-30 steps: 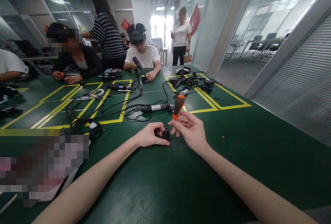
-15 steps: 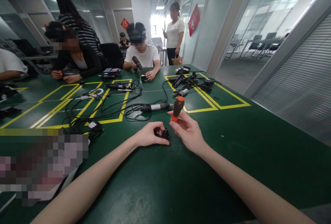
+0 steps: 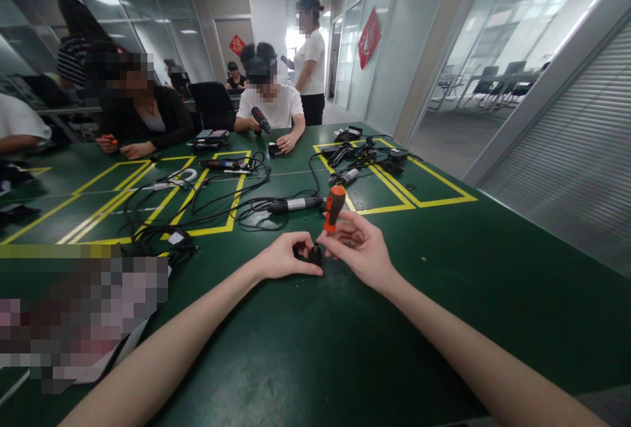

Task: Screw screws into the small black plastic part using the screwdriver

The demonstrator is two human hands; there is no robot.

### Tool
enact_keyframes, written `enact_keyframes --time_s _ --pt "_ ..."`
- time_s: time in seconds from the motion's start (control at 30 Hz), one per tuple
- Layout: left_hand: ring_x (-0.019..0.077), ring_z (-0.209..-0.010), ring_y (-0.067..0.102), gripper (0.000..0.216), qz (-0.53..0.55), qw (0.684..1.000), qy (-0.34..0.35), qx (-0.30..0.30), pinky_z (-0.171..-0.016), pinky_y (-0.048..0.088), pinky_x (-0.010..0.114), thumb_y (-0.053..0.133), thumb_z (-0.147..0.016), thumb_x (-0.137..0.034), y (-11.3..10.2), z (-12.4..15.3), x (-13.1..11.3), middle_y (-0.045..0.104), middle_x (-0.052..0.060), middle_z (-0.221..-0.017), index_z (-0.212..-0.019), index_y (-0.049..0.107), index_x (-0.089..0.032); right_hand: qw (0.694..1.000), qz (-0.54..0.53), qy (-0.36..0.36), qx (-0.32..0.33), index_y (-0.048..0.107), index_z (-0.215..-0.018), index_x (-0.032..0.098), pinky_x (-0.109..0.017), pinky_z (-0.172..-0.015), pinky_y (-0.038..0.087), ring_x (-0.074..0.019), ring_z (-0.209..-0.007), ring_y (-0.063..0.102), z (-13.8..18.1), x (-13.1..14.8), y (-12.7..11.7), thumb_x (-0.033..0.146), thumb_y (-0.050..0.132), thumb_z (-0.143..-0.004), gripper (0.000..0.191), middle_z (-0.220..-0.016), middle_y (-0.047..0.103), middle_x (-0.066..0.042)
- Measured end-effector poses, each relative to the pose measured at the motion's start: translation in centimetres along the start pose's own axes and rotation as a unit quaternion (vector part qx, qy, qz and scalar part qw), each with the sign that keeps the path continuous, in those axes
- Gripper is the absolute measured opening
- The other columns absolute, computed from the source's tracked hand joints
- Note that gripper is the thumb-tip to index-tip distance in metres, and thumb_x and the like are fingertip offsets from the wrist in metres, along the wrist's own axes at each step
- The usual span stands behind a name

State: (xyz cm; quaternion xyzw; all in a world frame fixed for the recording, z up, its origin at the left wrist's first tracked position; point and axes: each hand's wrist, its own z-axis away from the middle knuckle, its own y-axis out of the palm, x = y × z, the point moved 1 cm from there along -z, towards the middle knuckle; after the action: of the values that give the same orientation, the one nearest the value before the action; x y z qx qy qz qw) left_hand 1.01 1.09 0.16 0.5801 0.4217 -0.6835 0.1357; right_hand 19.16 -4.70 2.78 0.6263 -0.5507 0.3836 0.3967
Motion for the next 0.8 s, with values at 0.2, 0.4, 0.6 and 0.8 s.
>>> enact_keyframes --time_s 0.2,0.4,0.6,0.8 --pt "0.0124 -0.069 0.047 0.042 -0.003 1.000 0.002 -0.006 -0.065 0.037 0.025 0.091 -0.060 -0.040 -0.02 0.00 -0.10 0.055 -0.005 -0.073 -0.077 0.060 -0.017 0.999 0.015 0.020 -0.028 0.066 -0.087 0.020 -0.028 -0.051 0.054 -0.0134 -0.052 0.063 -0.10 -0.02 0.13 0.040 0.086 -0.073 0.031 -0.077 0.076 -0.004" --pt "0.0131 -0.069 0.048 0.041 -0.008 1.000 -0.001 -0.003 -0.065 0.037 0.025 0.090 -0.060 -0.039 -0.07 -0.07 -0.10 0.054 -0.005 -0.072 -0.076 0.059 -0.018 0.997 0.056 -0.044 -0.032 0.077 -0.079 0.022 -0.029 -0.060 0.056 -0.0187 -0.075 0.067 -0.24 -0.05 0.07 0.036 0.083 -0.075 0.016 -0.083 0.073 -0.004" --pt "0.0140 -0.070 0.050 0.042 0.001 1.000 -0.003 0.000 -0.066 0.038 0.026 0.090 -0.060 -0.040 -0.01 -0.02 -0.01 0.057 -0.003 -0.074 -0.076 0.058 -0.018 0.999 0.029 -0.011 -0.039 0.074 -0.104 0.021 -0.030 -0.056 0.055 -0.0162 -0.063 0.066 -0.09 -0.38 -0.07 0.035 0.084 -0.076 0.033 -0.084 0.076 -0.004" --pt "0.0136 -0.070 0.048 0.043 0.002 1.000 -0.008 -0.004 -0.066 0.037 0.025 0.091 -0.060 -0.040 0.04 0.02 0.14 0.055 -0.004 -0.073 -0.078 0.059 -0.017 0.999 0.006 0.009 -0.034 0.063 -0.110 0.022 -0.027 -0.052 0.054 -0.0163 -0.063 0.068 0.28 -0.36 0.35 0.042 0.084 -0.077 0.044 -0.083 0.077 -0.003"
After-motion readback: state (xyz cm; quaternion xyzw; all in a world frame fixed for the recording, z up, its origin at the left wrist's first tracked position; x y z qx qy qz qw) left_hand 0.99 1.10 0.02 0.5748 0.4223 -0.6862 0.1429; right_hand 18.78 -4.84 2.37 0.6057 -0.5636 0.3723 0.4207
